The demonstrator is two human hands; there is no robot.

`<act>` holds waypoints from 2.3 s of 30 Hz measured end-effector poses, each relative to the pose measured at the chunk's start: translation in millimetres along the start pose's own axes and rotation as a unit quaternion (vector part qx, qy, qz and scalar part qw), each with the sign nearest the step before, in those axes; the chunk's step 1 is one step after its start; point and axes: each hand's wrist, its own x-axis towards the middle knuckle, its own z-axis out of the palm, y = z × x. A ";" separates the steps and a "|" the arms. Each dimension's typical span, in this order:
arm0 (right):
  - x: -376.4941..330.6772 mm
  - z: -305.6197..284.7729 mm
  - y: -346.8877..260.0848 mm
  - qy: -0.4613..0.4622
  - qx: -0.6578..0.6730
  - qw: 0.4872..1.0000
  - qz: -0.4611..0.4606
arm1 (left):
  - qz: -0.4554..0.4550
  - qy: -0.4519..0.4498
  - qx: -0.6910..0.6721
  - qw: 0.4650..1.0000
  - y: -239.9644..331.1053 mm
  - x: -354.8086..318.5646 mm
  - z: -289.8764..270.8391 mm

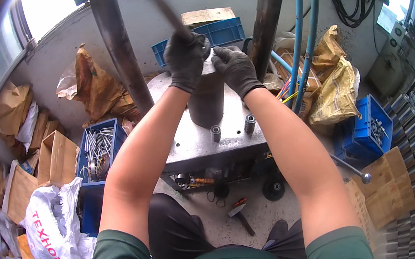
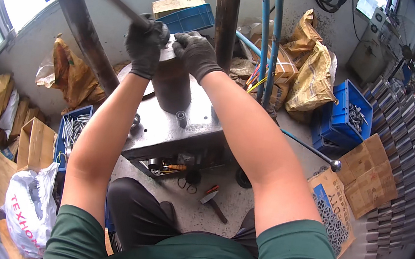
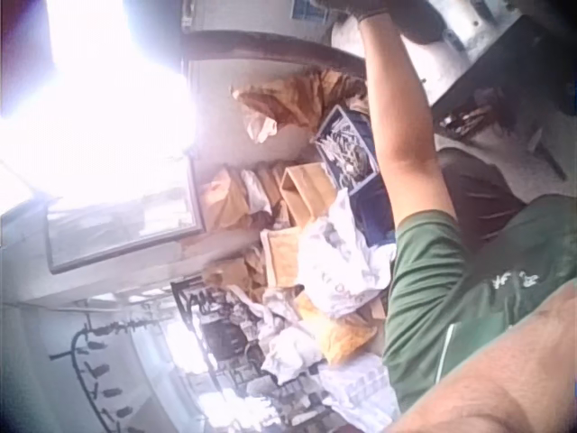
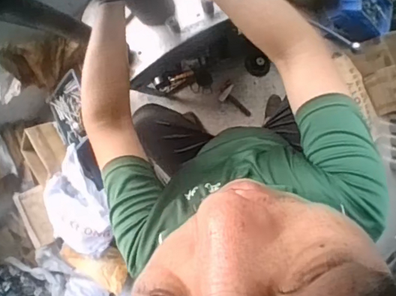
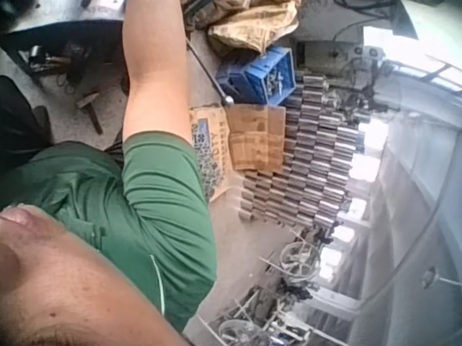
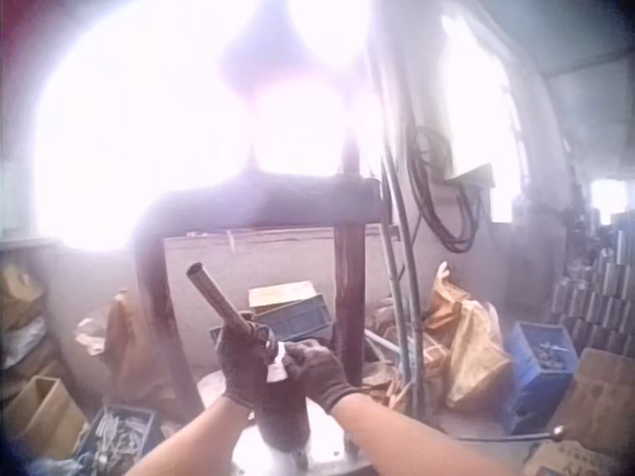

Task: The recorder is using a manual hydraulic press and hand tools to assemble metal gears onto shafts.

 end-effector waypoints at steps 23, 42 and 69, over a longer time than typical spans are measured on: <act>14.9 -38.3 -14.0 -0.133 -0.091 0.986 0.045 | -0.117 0.026 -0.125 0.985 53.8 6.3 11.0; -215.6 -338.6 -13.5 -0.429 -0.307 0.849 -0.022 | -0.101 -0.080 0.095 0.987 100.5 25.4 31.9; -61.6 -300.7 80.9 0.083 -0.371 0.921 0.084 | -0.080 -0.096 0.116 0.985 68.7 45.8 34.4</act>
